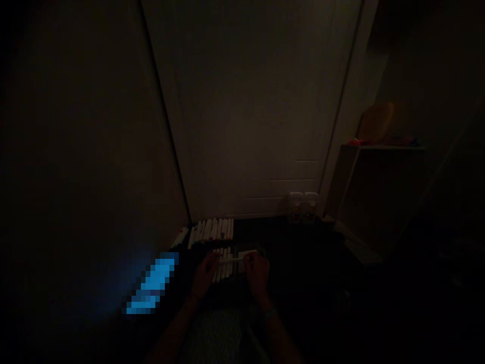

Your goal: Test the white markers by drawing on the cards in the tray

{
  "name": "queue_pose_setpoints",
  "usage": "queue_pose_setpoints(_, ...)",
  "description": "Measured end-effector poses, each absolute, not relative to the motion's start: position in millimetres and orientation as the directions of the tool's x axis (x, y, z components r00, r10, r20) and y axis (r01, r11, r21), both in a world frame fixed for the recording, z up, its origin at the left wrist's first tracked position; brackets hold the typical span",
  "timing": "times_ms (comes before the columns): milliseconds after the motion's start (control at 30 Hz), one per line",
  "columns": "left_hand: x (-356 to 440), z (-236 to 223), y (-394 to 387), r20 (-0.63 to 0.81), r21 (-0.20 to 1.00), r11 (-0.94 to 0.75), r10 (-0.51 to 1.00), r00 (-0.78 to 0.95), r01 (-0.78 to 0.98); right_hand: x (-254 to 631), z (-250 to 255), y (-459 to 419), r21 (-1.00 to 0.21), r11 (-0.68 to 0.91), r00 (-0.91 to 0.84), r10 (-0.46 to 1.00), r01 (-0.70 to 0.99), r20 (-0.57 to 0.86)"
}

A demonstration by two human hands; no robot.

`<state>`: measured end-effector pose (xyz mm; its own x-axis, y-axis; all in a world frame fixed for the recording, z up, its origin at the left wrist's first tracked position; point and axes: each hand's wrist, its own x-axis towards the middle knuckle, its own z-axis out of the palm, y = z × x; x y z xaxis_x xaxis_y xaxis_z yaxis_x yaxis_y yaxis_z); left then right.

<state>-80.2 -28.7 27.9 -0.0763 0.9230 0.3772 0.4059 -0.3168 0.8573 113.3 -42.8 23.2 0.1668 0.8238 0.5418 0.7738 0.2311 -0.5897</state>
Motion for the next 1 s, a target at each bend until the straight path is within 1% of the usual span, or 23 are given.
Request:
queue_pose_setpoints(200, -79.9, 27.7, -28.6, 0.368, 0.862, -0.303, 0.925, -0.091, 0.407, 112.8, 22.1, -41.5, -0.583, 0.216, 0.174, 0.823, 0.783, 0.54)
queue_pose_setpoints(467, -82.4, 25.9, -27.4, 0.401, 0.847, -0.32, 0.909, -0.115, 0.424, 112.9, 23.9, -42.9, -0.595, 0.219, 0.177, 0.826, 0.774, 0.535)
queue_pose_setpoints(1000, -83.2, 28.0, -27.7, 0.388, 0.846, -0.32, 0.918, -0.081, 0.428, 112.8, 22.4, -40.8, -0.591, 0.215, 0.18, 0.824, 0.777, 0.537)
